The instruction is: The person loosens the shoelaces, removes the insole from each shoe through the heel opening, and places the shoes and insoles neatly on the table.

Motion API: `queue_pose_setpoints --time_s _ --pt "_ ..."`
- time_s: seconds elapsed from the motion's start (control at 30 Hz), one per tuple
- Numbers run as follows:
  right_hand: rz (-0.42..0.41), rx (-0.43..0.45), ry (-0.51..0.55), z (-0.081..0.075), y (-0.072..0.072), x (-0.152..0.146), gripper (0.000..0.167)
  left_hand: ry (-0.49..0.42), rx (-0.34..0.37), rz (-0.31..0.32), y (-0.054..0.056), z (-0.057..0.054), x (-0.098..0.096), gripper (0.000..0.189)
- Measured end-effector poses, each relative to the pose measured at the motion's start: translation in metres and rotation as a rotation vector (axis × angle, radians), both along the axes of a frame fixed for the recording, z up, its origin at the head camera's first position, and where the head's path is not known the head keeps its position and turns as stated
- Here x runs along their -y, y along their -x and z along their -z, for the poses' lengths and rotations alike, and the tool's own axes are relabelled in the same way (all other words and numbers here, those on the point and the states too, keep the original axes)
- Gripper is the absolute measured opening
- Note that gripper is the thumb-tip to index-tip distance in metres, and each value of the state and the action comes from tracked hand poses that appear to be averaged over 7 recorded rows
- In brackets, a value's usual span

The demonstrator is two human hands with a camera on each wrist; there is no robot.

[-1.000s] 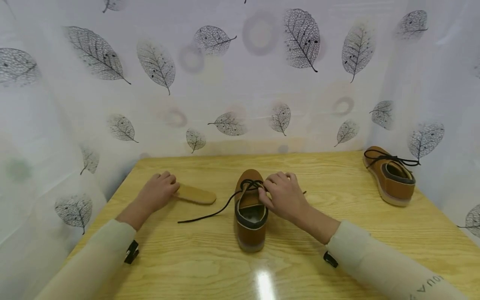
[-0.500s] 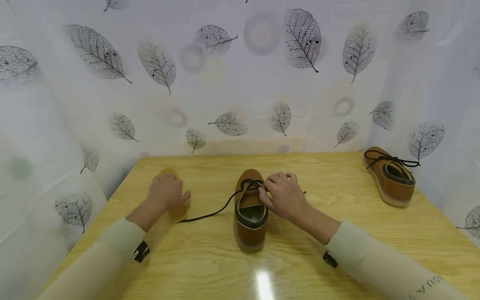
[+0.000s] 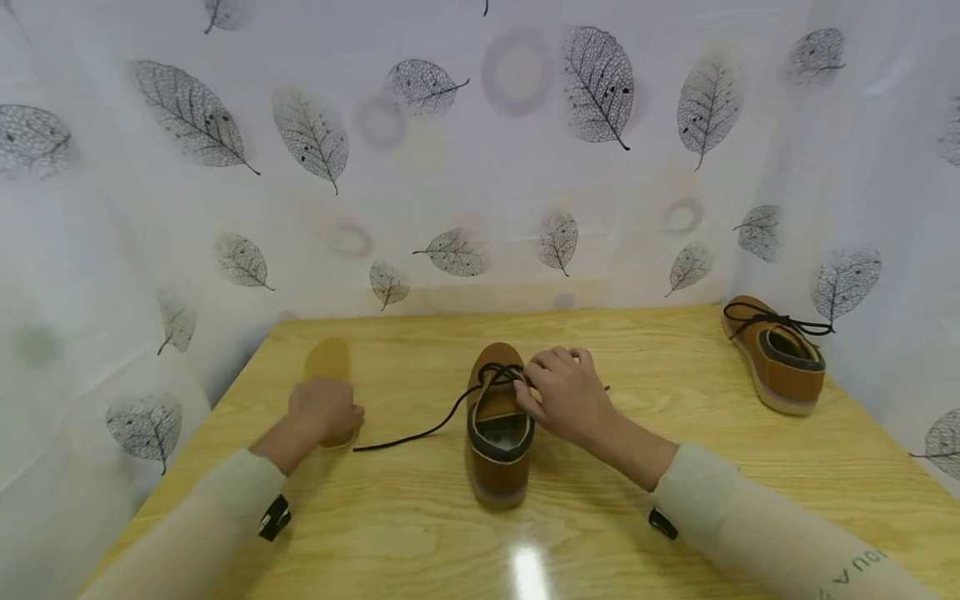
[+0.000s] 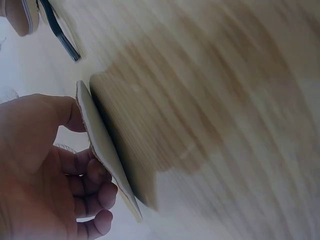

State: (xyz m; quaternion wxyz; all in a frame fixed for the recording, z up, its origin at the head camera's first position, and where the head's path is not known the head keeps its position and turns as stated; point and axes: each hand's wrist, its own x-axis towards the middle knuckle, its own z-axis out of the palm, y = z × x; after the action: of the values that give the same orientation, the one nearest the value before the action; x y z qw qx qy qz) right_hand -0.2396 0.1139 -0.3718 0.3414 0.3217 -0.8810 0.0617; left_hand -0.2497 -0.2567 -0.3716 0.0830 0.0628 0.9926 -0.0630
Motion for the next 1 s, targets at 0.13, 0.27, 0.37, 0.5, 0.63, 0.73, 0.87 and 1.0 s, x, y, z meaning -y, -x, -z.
queue_pose_setpoints --time_s 0.13,0.27,0.37,0.5,0.63,0.73,0.87,1.0 --pt "-0.058 -0.005 0.065 0.001 -0.002 -0.001 0.038 -0.019 -0.001 -0.008 -0.001 -0.001 0.008 0.042" --pt "-0.213 -0.039 0.125 -0.001 -0.008 0.001 0.048 -0.020 -0.014 -0.015 0.003 0.000 0.017 0.039" --pt "-0.382 -0.081 0.094 -0.004 -0.014 0.004 0.047 -0.017 -0.017 -0.024 0.008 0.002 0.026 0.036" --pt "-0.595 -0.128 0.018 -0.005 -0.022 0.010 0.040 -0.010 -0.017 -0.050 0.013 0.002 0.040 0.035" --pt "-0.660 -0.164 -0.036 -0.005 -0.028 0.015 0.033 -0.006 -0.025 -0.048 0.017 0.003 0.059 0.034" --pt "-0.625 -0.154 -0.065 -0.005 -0.031 0.016 0.030 -0.009 -0.046 -0.021 0.019 0.006 0.072 0.029" --pt "-0.559 -0.132 -0.102 -0.006 -0.035 0.014 0.027 -0.008 -0.083 0.000 0.020 0.007 0.083 0.024" --pt "-0.460 -0.112 -0.127 -0.006 -0.030 0.006 0.023 0.001 -0.113 0.005 0.018 0.004 0.085 0.021"
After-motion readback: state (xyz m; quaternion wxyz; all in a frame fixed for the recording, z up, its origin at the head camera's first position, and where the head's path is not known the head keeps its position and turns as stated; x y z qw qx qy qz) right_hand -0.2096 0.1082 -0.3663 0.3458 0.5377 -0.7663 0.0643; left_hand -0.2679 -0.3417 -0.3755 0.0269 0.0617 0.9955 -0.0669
